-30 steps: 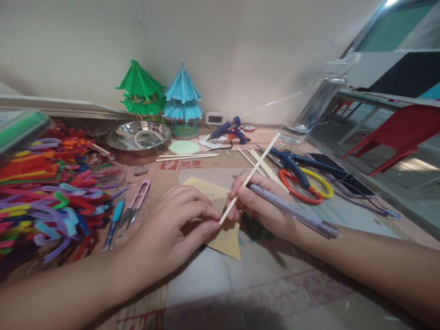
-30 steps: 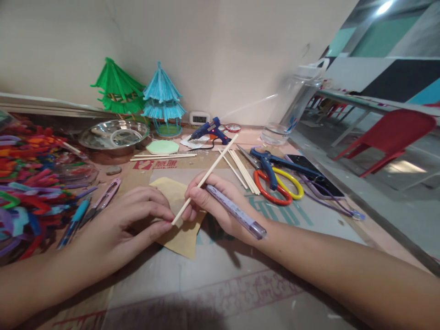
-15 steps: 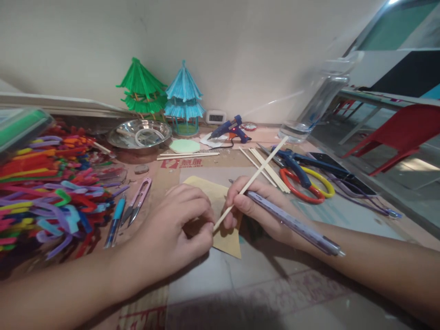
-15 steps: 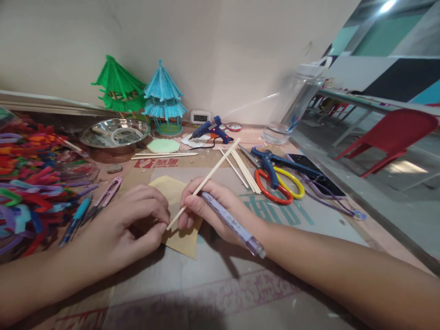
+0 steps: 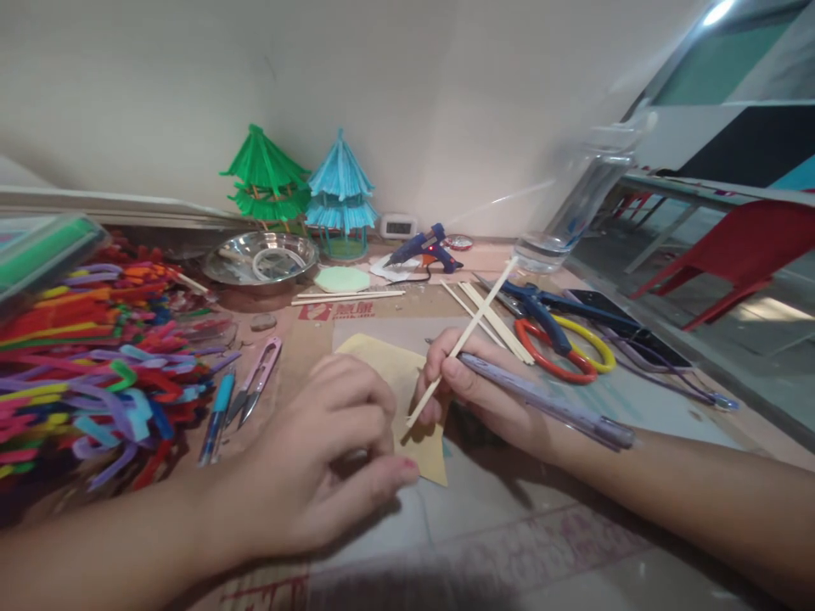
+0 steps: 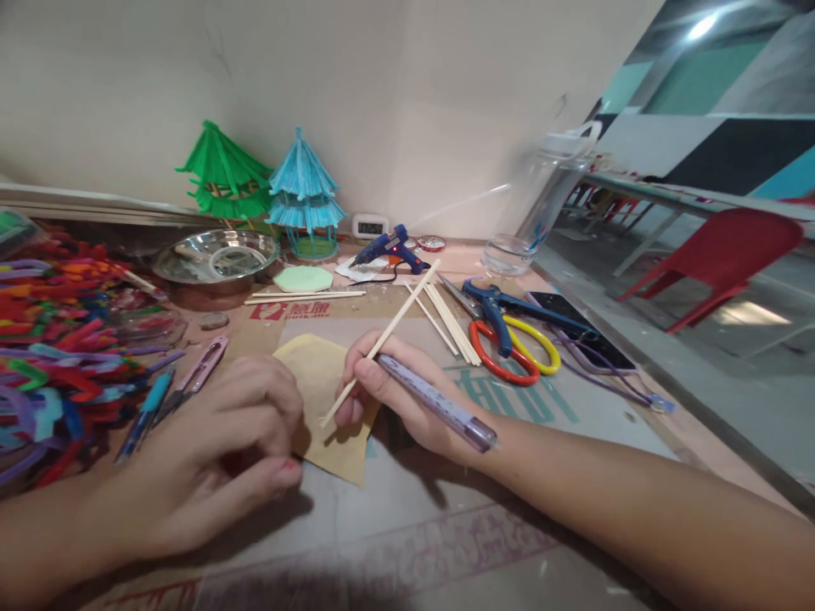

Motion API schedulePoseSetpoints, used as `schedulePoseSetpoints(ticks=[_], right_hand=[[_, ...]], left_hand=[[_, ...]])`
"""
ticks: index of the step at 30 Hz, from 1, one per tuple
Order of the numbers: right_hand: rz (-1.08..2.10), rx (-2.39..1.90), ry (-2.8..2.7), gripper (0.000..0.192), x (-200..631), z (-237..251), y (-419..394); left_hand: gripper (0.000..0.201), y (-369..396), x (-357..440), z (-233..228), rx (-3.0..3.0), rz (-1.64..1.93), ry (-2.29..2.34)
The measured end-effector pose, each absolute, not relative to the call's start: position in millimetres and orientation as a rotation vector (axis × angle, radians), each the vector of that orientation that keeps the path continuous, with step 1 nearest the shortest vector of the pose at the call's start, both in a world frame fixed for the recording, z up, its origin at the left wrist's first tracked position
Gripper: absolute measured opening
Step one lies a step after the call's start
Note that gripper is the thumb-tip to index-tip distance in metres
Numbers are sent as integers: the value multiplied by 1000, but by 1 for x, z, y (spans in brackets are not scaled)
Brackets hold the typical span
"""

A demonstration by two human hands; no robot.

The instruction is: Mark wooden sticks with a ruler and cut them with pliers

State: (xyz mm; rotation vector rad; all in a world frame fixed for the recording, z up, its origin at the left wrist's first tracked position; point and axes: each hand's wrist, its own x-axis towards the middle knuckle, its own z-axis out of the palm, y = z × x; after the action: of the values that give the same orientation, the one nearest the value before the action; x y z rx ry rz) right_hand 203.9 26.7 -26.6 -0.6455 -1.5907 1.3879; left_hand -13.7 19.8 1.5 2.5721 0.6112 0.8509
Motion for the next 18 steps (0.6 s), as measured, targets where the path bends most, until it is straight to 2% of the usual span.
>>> schedulePoseSetpoints(ticks=[3,9,18], right_hand=[[1352,-628,-1602,24,204,-26,25],[1283,-676,-1646,25,204,-22,22],[1340,-710,-1746,28,203,-18,18]], left_hand=[[4,24,-11,-2,2557,888,852],[12,29,-9,-6,2579,862,830],[12,30,-5,-8,2702,841,848]])
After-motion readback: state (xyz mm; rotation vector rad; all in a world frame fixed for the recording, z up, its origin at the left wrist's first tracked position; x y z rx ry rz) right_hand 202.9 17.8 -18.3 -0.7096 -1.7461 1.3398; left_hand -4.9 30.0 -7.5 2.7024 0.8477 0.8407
